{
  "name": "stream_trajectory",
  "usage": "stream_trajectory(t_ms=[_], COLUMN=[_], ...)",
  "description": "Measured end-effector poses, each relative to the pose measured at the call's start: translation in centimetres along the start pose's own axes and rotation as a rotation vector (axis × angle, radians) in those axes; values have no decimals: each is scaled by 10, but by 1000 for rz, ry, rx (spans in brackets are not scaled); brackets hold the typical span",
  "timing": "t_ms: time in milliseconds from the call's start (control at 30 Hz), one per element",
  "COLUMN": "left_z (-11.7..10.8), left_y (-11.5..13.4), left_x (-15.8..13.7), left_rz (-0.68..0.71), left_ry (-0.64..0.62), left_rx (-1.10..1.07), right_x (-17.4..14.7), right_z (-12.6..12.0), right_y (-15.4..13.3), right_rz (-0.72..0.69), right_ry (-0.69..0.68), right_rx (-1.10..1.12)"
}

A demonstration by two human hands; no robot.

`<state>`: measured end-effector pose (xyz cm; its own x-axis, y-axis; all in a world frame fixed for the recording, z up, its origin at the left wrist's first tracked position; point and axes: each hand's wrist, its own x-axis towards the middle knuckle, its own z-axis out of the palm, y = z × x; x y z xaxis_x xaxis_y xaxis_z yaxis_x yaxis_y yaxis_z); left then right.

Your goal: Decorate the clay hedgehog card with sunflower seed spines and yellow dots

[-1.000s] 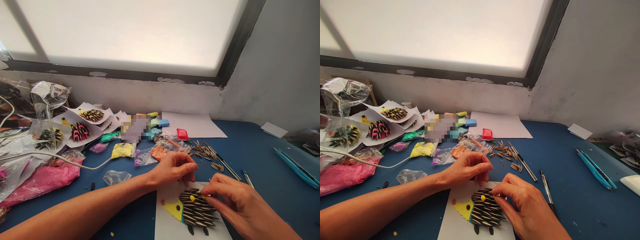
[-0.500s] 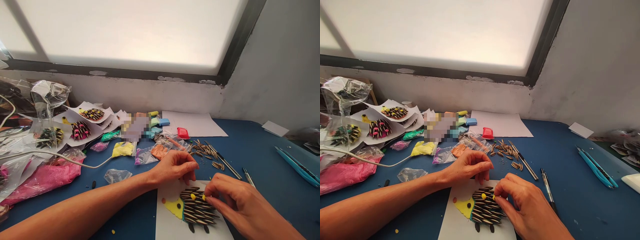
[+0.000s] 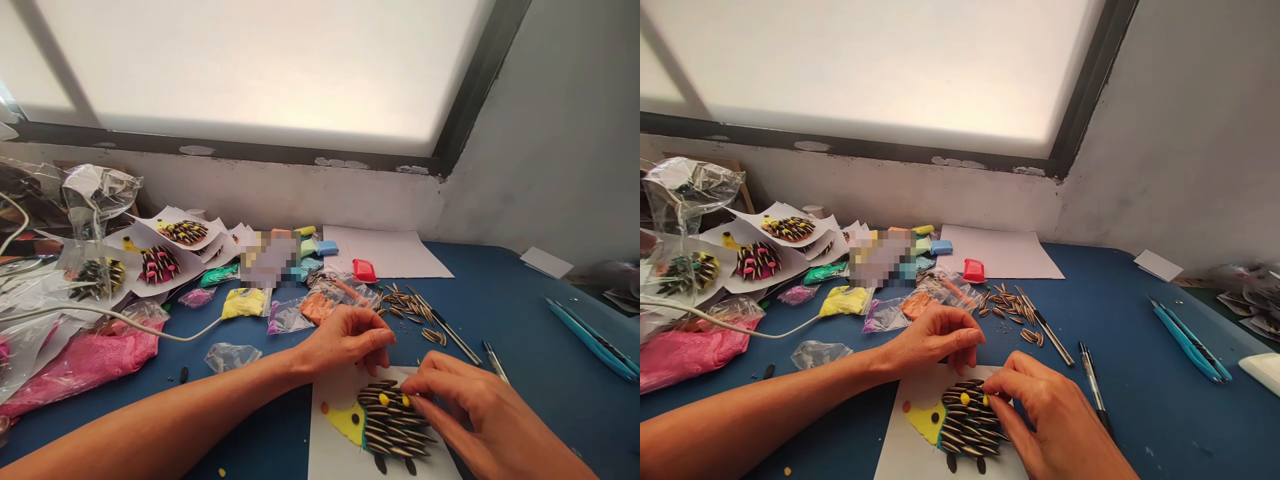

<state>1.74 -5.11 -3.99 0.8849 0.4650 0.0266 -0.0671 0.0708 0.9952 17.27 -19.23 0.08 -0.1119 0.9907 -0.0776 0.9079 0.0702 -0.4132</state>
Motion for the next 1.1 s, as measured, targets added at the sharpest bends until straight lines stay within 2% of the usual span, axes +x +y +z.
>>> stream_trajectory(t_ms=[200,567,800,1100], left_z=[0,0,0,-1], left_y=[2,1,2,2], left_x=[1,1,0,0], left_rz=[-8,-5,-14,-10], left_ry=[3,-2,-2,0], left_rx=[10,-9,-9,1], right_x=[0,1,1,1], right_z=[0,8,8,2], right_y=[2,1,-1,-6], right_rz=[-20,-29,-26,-54], right_ry=[52,58,47,98], right_rx=[-28,-84,-70,-10])
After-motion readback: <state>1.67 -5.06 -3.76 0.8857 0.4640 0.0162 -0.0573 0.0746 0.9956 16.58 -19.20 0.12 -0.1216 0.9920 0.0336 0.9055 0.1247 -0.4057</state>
